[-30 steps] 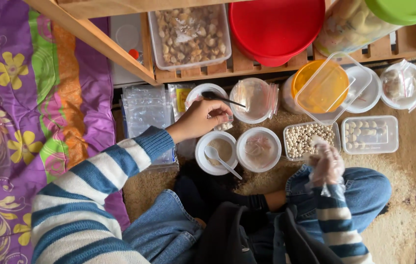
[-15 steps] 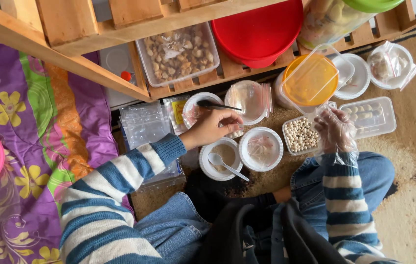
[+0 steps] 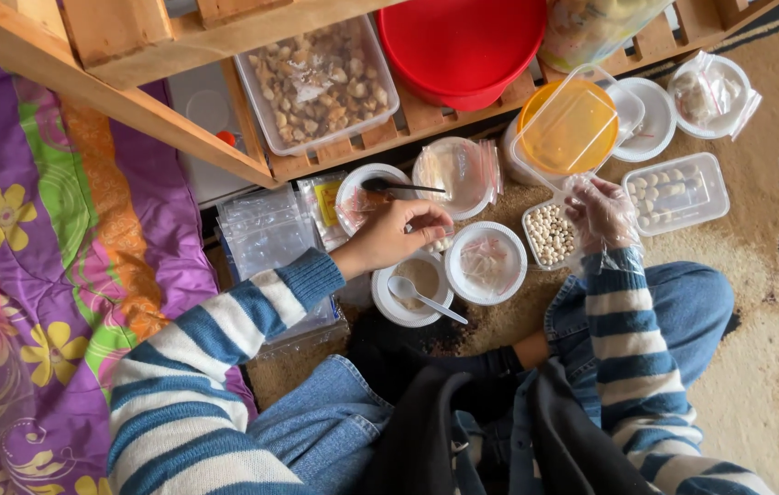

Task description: Packaging small food items into plastic bags while sitting on the floor

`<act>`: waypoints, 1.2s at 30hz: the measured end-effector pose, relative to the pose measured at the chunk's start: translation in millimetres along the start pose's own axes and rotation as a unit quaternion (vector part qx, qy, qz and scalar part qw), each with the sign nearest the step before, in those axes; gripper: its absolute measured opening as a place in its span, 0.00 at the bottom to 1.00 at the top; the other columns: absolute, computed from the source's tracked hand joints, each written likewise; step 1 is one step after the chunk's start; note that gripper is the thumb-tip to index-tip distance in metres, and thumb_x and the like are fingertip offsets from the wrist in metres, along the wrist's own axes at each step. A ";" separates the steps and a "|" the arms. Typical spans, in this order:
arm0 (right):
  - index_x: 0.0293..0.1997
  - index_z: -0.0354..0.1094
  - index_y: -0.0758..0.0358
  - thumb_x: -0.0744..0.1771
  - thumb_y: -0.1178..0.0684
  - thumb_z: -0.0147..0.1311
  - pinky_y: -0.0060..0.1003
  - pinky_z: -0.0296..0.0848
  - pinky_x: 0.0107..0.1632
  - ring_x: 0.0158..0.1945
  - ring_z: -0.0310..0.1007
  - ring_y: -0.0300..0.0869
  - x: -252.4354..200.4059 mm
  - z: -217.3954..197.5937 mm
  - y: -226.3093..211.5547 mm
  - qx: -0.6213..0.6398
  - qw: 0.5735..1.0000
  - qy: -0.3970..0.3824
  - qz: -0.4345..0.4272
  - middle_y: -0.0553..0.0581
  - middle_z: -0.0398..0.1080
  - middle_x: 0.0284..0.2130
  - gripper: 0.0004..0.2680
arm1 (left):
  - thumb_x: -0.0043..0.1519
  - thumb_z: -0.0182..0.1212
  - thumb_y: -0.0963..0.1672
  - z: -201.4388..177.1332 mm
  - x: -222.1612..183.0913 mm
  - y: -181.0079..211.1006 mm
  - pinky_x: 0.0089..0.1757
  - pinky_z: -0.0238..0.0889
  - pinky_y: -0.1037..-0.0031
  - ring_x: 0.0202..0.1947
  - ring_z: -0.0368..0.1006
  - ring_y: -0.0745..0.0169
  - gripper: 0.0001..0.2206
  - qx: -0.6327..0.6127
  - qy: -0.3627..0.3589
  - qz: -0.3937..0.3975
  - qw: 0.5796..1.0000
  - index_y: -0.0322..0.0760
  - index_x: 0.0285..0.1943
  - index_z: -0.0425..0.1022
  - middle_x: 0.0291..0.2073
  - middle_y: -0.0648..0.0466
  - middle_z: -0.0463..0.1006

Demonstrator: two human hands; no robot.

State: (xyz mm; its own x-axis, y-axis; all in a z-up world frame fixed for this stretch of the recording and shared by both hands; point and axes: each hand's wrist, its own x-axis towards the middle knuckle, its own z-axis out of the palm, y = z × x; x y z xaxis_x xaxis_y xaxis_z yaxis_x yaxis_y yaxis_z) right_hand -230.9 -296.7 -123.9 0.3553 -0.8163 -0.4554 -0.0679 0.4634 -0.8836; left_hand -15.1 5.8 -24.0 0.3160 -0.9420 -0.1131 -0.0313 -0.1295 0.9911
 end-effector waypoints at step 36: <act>0.75 0.52 0.51 0.64 0.48 0.60 0.56 0.63 0.66 0.66 0.59 0.64 -99.6 -45.0 18.2 -0.587 0.791 0.139 -0.099 0.67 0.58 0.60 0.29 | 0.62 0.64 0.39 68.5 -4.0 65.0 0.34 0.75 0.83 0.30 0.78 0.72 0.06 0.007 0.007 -0.011 1.000 0.35 0.47 0.80 0.29 0.56 0.81</act>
State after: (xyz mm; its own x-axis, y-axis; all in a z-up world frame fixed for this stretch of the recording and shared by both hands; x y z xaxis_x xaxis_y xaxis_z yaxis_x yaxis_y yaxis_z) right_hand -309.4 -222.4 -99.5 0.2602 -0.9527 -0.1568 -0.9137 -0.1905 -0.3590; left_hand -83.4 -20.1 36.1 0.3310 -0.9341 -0.1336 -0.0383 -0.1547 0.9872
